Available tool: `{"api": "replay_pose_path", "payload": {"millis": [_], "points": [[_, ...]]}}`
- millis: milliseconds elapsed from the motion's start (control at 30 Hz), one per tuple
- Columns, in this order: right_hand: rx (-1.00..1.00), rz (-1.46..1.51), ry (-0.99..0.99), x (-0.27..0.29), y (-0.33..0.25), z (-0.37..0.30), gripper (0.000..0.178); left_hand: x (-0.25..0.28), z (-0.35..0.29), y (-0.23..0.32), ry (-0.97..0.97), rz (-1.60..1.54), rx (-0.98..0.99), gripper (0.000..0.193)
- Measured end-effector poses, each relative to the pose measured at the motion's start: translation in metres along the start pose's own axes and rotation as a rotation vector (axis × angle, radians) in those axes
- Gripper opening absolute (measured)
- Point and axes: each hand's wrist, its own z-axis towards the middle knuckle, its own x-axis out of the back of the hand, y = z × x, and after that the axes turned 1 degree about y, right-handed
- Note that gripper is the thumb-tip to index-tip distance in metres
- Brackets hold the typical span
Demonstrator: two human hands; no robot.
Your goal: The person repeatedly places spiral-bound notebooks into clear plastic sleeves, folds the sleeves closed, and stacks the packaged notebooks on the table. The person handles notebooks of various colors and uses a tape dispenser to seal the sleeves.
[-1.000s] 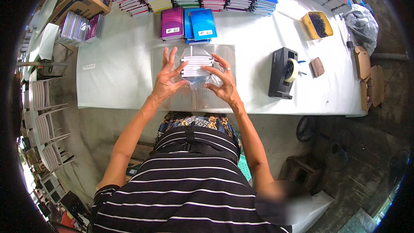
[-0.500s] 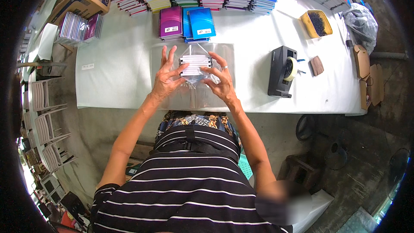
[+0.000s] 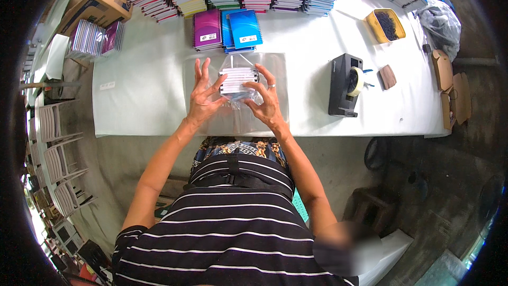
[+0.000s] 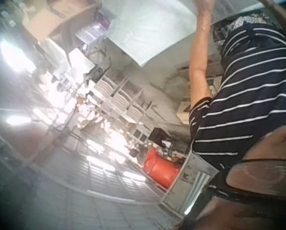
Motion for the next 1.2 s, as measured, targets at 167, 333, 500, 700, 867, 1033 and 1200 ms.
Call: {"api": "replay_pose_path", "payload": {"millis": [167, 333, 500, 700, 867, 1033, 1200], "points": [[-0.002, 0.032, 0.053, -0.005, 0.004, -0.002, 0.045, -0.004, -0.002, -0.006, 0.000, 0.000, -0.033, 0.056], [0.016, 0.093, 0.089, -0.007, 0.003, 0.004, 0.028, 0.009, 0.016, 0.000, -0.065, 0.100, -0.098, 0.036], [-0.093, 0.147, 0.025, 0.005, -0.007, 0.016, 0.017, 0.018, 0.027, 0.001, -0.141, 0.148, -0.123, 0.029], [-0.111, 0.006, -0.033, 0.017, -0.014, 0.030, 0.019, 0.026, 0.048, 0.003, -0.251, 0.093, -0.080, 0.029], [-0.162, -0.051, -0.055, 0.024, -0.018, 0.048, 0.027, 0.018, 0.063, -0.006, -0.166, -0.212, -0.004, 0.042], [-0.343, 0.131, -0.155, 0.031, -0.011, 0.068, 0.035, 0.012, 0.078, -0.022, -0.419, -0.596, 0.390, 0.059], [-0.656, 0.410, -0.227, 0.034, -0.007, 0.077, 0.023, 0.018, 0.100, -0.030, -0.805, -0.782, 0.584, 0.054]]}}
